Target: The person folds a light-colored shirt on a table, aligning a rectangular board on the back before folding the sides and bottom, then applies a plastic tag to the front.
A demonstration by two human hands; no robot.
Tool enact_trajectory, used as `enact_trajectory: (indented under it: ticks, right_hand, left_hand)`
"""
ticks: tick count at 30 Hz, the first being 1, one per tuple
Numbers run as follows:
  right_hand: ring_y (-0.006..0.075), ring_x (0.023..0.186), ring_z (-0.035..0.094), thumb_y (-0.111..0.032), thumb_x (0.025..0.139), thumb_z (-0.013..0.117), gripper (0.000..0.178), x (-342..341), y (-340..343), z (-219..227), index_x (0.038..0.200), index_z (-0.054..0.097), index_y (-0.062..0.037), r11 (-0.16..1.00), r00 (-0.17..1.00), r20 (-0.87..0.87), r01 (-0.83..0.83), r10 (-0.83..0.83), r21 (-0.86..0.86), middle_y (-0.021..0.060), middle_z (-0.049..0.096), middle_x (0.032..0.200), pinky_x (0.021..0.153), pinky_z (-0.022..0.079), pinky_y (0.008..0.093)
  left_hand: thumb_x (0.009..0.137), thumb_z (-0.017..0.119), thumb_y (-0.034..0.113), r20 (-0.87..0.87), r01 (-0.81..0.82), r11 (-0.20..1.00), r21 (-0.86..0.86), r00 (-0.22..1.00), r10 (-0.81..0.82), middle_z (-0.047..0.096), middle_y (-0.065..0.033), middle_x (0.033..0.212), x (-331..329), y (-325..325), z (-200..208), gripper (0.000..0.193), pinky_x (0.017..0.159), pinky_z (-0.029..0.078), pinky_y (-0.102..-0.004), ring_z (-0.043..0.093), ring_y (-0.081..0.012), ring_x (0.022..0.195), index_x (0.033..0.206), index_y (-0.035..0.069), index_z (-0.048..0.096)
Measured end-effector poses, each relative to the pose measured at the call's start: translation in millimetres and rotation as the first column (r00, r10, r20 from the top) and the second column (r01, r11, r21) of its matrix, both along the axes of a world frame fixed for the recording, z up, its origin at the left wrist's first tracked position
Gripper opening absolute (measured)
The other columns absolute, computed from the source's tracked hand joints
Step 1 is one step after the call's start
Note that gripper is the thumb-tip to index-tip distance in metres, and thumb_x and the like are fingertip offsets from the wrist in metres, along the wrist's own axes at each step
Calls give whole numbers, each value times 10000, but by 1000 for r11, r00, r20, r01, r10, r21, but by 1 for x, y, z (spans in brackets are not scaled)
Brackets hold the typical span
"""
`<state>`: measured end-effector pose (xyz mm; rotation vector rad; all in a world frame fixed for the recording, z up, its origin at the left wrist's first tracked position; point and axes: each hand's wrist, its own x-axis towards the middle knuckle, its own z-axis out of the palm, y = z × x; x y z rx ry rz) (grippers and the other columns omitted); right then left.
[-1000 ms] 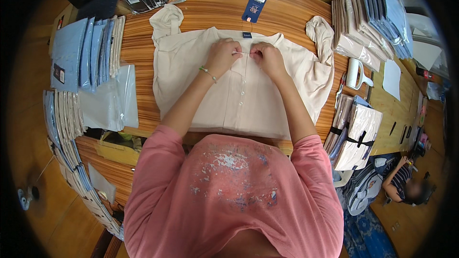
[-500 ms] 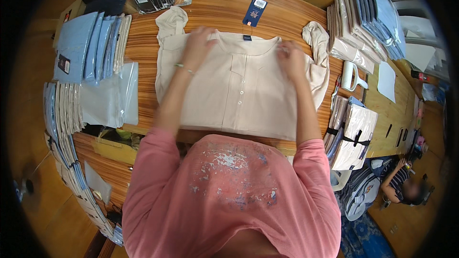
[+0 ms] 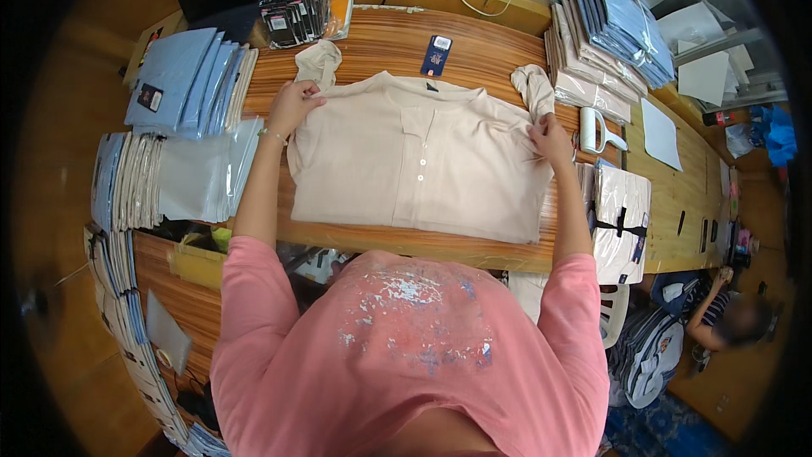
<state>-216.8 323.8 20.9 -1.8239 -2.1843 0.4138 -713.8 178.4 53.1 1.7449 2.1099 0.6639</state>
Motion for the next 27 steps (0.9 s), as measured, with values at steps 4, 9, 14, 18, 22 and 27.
enact_trajectory:
  ticks: [4,9,14,18,22,27]
  right_hand:
    - [291,748,618,-349,709,648,311,2,-1,6,795,596,-55,934,970,144,-142,198,-328,126,641,784,649,465,376]
    - [280,715,605,-277,715,671,224,26,-35,41,761,616,-65,954,970,38,-230,242,-192,107,636,765,628,451,370]
    - [198,654,570,-173,788,631,174,52,-70,104,845,622,-9,908,916,-97,-399,389,-129,105,598,704,624,444,306]
    - [89,695,520,-144,851,595,178,82,-75,165,900,645,20,967,798,-555,-128,232,220,65,619,740,639,438,244]
    - [132,757,581,-171,865,591,230,134,-19,192,981,636,23,794,954,-191,-72,232,604,123,658,826,717,460,271]
    - [88,832,522,-131,908,549,218,166,-89,329,1008,610,52,743,841,-502,201,202,638,25,601,913,761,427,219]
  left_hand:
    - [718,712,117,327,83,984,-155,945,-28,540,11,693,-15,-12,-2,198,599,402,-238,482,-89,646,843,4,607]
    - [704,720,110,331,103,977,-189,943,-35,497,32,689,-9,-56,41,209,588,376,-221,433,-72,636,800,1,570]
    - [717,701,63,323,-46,999,-9,945,46,488,50,694,-7,-100,105,167,593,368,-196,432,-55,651,801,23,562]
    - [831,576,106,373,-198,913,356,926,55,486,35,705,19,-55,147,81,568,398,-195,447,-45,626,834,35,537]
    - [878,487,111,476,-204,822,532,875,-90,580,-71,815,58,76,152,89,623,473,-268,575,-126,710,886,24,506]
    - [852,483,43,377,-97,587,804,846,-376,482,-19,769,80,139,235,38,662,412,-268,455,-124,711,828,30,510]
